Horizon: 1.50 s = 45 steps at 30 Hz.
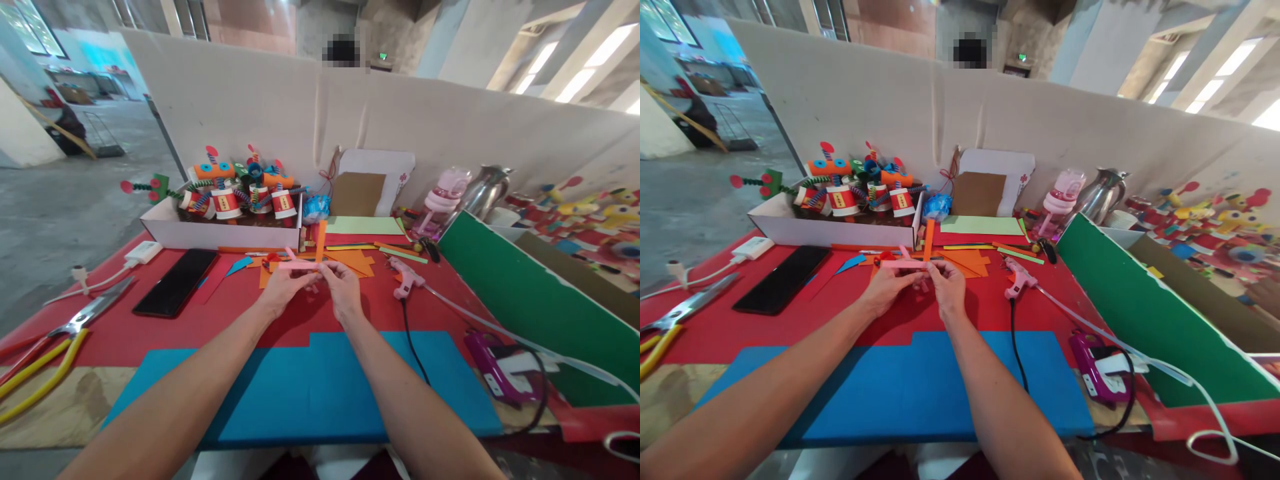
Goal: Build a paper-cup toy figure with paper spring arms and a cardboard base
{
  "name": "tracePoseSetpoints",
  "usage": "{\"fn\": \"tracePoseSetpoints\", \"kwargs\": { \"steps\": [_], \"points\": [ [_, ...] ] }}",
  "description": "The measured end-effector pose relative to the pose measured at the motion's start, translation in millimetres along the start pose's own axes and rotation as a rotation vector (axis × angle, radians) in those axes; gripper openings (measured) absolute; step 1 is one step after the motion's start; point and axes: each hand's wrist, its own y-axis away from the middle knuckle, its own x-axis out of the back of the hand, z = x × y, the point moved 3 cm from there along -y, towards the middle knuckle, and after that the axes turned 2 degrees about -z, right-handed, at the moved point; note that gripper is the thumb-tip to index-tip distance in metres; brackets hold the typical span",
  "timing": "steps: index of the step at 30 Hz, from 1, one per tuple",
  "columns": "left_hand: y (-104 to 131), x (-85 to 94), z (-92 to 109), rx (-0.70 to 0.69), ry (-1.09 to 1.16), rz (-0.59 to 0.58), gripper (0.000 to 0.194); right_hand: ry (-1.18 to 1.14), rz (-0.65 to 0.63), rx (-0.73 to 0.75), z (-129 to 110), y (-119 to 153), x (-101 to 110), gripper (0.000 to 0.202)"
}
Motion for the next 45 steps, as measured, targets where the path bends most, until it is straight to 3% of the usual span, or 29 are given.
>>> {"fn": "tracePoseSetpoints", "kwargs": {
  "steps": [4,9,22,25,29,35,39,42,45],
  "points": [
    [-2,6.1,-3,0.047,0.020,0.095,0.040,0.022,-0.078,-0.018,3,3,-4,0.026],
    [-3,12.2,-3,0.006,-0.057,0.168,0.033,0.086,-0.141,-0.052,2,3,-2,0.026],
    [-2,9.5,4,-0.055,-0.104,0.153,0.027,0.215,-0.136,-0.005,3,2,0,0.021],
    [-4,11.1,2,-0.094,-0.041,0.159,0.027,0.227,-0.127,0.005,1,3,-2,0.022],
    [-7,14.7,-3,-0.048,0.093,0.237,0.033,0.168,-0.135,-0.035,0,4,-4,0.026],
    [-6,18.4,5,-0.092,0.198,0.308,0.040,0.016,-0.081,-0.057,-1,3,-3,0.025],
    [-4,12.5,6,-0.064,0.085,0.208,0.040,-0.070,-0.019,-0.090,0,3,-2,0.029],
    [-3,5.5,2,-0.037,-0.029,0.086,0.040,-0.069,-0.055,-0.085,2,3,-5,0.029],
    [-2,3.0,0,-0.039,-0.082,0.051,0.039,-0.055,-0.059,-0.055,5,2,-5,0.025]
  ]
}}
